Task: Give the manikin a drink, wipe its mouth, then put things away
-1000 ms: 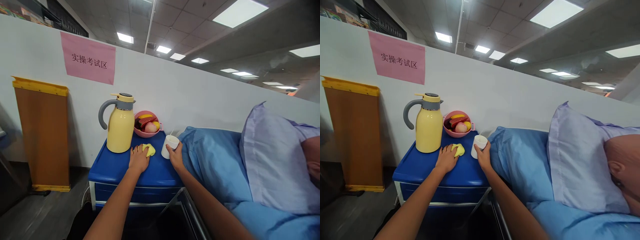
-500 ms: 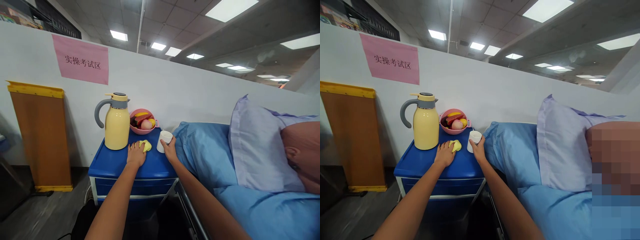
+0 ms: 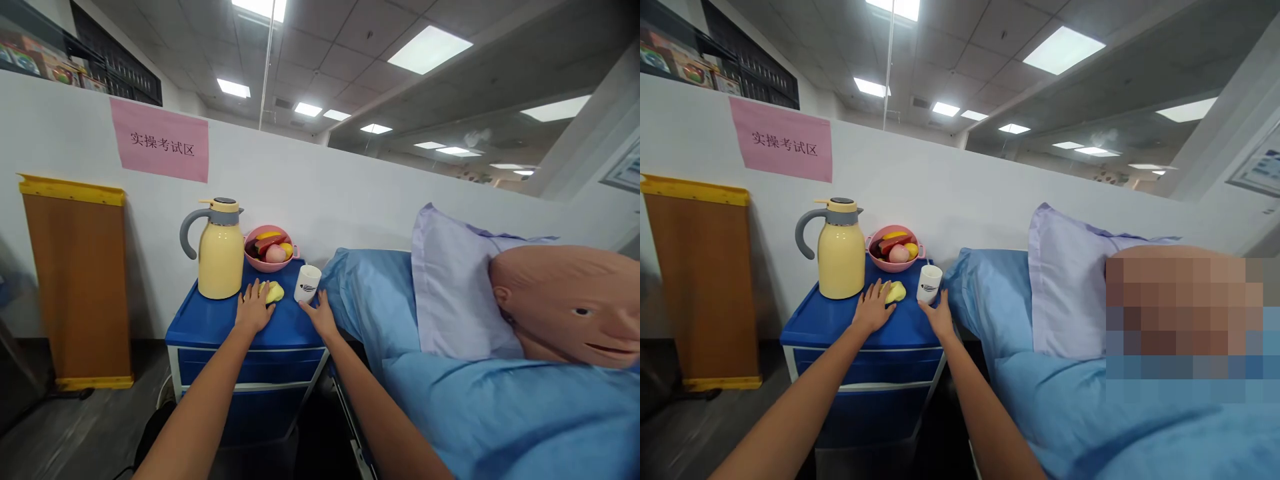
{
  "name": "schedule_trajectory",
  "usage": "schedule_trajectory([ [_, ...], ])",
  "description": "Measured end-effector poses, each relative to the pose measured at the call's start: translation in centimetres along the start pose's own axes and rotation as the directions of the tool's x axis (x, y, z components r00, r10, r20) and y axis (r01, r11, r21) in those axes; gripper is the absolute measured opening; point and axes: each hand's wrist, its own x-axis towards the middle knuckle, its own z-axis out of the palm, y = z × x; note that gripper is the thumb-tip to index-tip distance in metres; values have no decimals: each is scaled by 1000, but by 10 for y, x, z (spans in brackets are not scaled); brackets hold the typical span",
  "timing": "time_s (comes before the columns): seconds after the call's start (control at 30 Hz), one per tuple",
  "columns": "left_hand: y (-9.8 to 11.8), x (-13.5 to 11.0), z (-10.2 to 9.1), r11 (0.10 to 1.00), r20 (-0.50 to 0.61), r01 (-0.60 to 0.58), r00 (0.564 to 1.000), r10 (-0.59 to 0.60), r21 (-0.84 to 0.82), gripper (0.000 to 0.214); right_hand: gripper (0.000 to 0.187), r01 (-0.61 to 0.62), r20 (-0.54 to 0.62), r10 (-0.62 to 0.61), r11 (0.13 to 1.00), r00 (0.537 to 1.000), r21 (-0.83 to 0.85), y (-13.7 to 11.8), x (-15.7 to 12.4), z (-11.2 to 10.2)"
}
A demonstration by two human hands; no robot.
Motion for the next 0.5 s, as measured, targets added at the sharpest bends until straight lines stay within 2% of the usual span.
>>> schedule_trajectory([
  [0.1, 7, -32, -8, 997, -172, -60, 983, 68, 46, 66, 99, -56, -62, 57, 998, 996, 14, -15, -49, 1],
  [0.17, 12, -69, -1, 985, -319, -121, 935, 154, 121, 62, 83, -4, -113, 9, 999, 994, 48, -21, -96, 7],
  [0.2, 13, -93, 9, 974, -351, -158, 913, 206, 160, 61, 75, 31, -134, -23, 998, 991, 60, -22, -123, 11],
  [0.27, 14, -147, 42, 953, -368, -204, 888, 276, 223, 62, 66, -19, -105, 22, 999, 994, 26, -15, -178, 21],
  [0.3, 13, -174, 64, 948, -329, -210, 901, 283, 239, 63, 64, -85, -32, 84, 996, 996, -35, -9, -203, 26],
  [0.33, 11, -200, 87, 951, -296, -199, 918, 265, 236, 63, 65, -157, 111, 172, 979, 979, -128, -2, -226, 31],
  [0.4, 4, -244, 133, 982, -255, -47, 962, 93, 181, 63, 57, -214, 224, 251, 961, 942, -176, 12, -260, 40],
  [0.43, 0, -261, 151, 989, -187, -4, 982, 32, 149, 61, 52, -228, 289, 280, 953, 916, -201, 17, -272, 45],
  [0.5, -6, -284, 176, 987, -51, 84, 996, -78, 135, 56, 43, -237, 407, 318, 942, 856, -238, 22, -284, 53],
])
